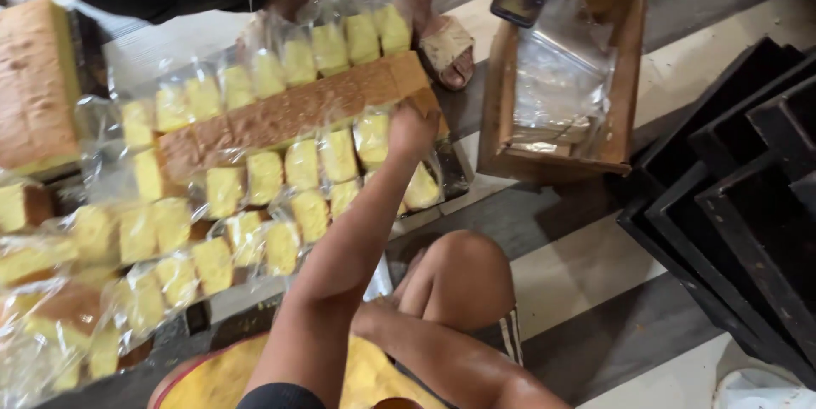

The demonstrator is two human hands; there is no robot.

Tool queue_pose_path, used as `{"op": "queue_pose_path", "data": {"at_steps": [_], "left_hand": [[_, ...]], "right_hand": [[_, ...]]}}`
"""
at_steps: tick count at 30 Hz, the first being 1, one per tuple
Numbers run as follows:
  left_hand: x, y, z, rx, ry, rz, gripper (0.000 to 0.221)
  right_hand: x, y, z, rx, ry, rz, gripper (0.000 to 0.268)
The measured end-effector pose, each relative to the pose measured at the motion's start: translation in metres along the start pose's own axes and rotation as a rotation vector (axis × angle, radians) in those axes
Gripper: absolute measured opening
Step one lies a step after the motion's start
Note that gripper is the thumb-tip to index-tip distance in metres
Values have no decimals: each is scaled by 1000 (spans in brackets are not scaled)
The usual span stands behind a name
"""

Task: Manually placing individual slices of cake into plastic bags for packaging.

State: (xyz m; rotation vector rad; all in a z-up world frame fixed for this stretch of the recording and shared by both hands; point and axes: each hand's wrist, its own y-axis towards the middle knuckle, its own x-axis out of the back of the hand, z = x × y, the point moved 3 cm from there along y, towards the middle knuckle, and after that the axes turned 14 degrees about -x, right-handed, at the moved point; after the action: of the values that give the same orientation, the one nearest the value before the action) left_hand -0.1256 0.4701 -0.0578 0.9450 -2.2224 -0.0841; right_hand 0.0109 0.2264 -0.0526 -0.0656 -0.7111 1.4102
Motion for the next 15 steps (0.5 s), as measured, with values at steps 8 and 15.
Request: {"op": "queue_pose_path", "data": {"at_steps": [8, 15], "left_hand": [[-24, 2, 16, 463, 225, 176, 91], [-19, 4, -7, 454, 201, 180, 89]], "right_hand": [[-17, 6, 33, 119, 108, 322, 32], [-16, 9, 32, 153, 69, 266, 33]]}}
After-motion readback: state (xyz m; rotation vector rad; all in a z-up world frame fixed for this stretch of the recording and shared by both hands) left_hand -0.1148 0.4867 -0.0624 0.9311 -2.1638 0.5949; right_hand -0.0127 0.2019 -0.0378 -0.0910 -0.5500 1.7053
